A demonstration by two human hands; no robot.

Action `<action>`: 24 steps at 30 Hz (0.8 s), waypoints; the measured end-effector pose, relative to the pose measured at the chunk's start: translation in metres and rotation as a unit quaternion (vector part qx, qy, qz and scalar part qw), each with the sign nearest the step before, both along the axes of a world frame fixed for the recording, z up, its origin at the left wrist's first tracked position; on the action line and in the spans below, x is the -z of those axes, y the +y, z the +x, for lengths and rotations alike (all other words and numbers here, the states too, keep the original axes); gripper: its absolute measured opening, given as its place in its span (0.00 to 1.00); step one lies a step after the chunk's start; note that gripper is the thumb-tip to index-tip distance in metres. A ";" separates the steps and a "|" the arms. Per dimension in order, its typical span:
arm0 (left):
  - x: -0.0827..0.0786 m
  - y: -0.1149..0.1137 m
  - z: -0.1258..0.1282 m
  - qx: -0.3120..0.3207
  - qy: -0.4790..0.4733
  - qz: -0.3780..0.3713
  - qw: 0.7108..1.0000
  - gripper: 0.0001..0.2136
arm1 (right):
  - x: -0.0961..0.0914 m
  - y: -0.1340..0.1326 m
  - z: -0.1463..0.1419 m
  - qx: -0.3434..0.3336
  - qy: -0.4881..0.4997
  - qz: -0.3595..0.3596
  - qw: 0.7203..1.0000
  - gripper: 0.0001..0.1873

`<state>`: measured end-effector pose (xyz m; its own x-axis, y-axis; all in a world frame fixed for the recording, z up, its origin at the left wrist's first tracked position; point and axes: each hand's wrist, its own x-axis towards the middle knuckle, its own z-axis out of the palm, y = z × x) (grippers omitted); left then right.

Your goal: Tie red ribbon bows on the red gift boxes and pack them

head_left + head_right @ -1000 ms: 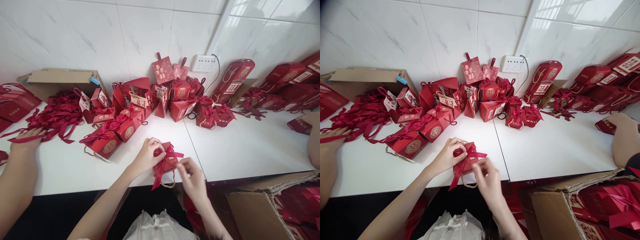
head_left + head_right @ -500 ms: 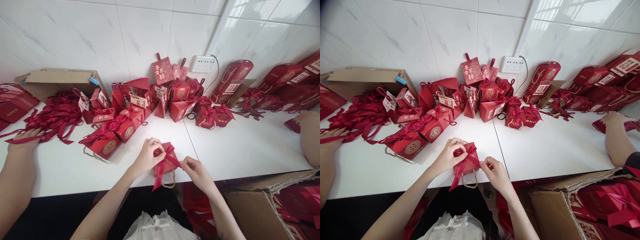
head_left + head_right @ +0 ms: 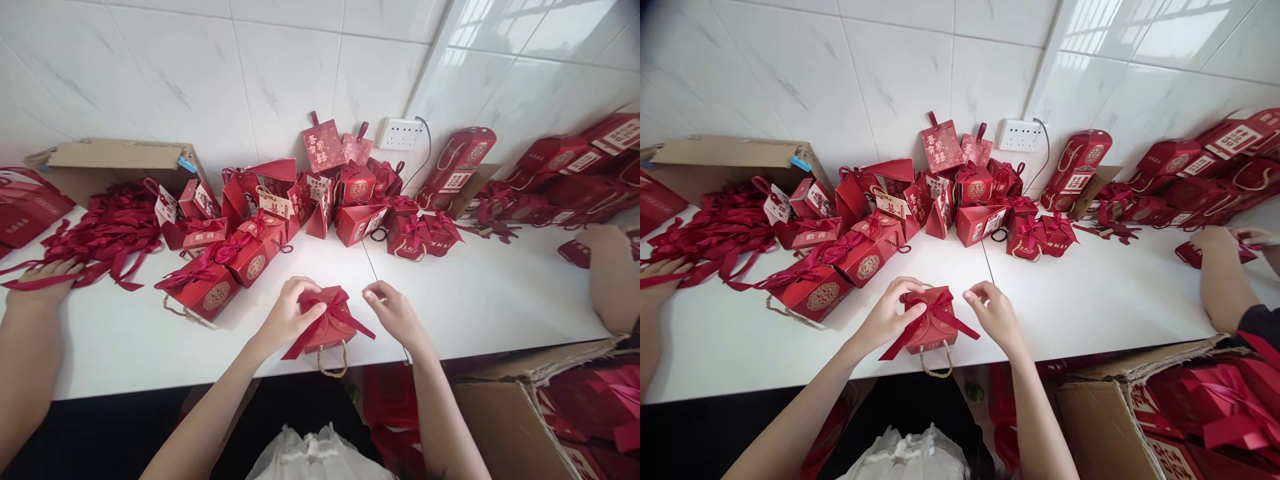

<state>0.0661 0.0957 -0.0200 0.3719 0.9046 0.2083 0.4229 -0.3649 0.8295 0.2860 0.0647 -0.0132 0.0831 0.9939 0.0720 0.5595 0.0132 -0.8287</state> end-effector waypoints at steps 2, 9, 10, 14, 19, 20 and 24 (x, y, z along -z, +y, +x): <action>0.002 -0.005 -0.004 -0.054 -0.010 0.008 0.998 0.07 | 0.002 0.016 -0.010 -0.046 0.003 -0.015 0.999 0.21; 0.006 -0.019 -0.006 -0.099 -0.006 -0.032 0.995 0.06 | 0.011 0.017 -0.033 -0.055 0.093 -0.066 0.992 0.19; 0.006 -0.019 -0.005 -0.109 -0.019 -0.042 0.993 0.07 | 0.012 0.014 -0.034 -0.044 0.118 -0.063 0.990 0.19; 0.005 -0.023 0.002 -0.178 -0.034 -0.063 0.981 0.09 | 0.021 0.003 -0.041 -0.007 0.198 -0.048 0.979 0.21; 0.011 -0.033 0.007 -0.202 -0.014 -0.087 0.975 0.11 | 0.030 -0.001 -0.049 0.031 0.250 -0.044 0.967 0.23; 0.013 -0.035 0.008 -0.206 -0.017 -0.102 0.973 0.11 | 0.031 -0.001 -0.050 0.032 0.258 -0.048 0.964 0.23; 0.022 -0.037 0.011 -0.217 -0.035 -0.128 0.967 0.13 | 0.030 0.000 -0.051 0.033 0.269 -0.054 0.961 0.24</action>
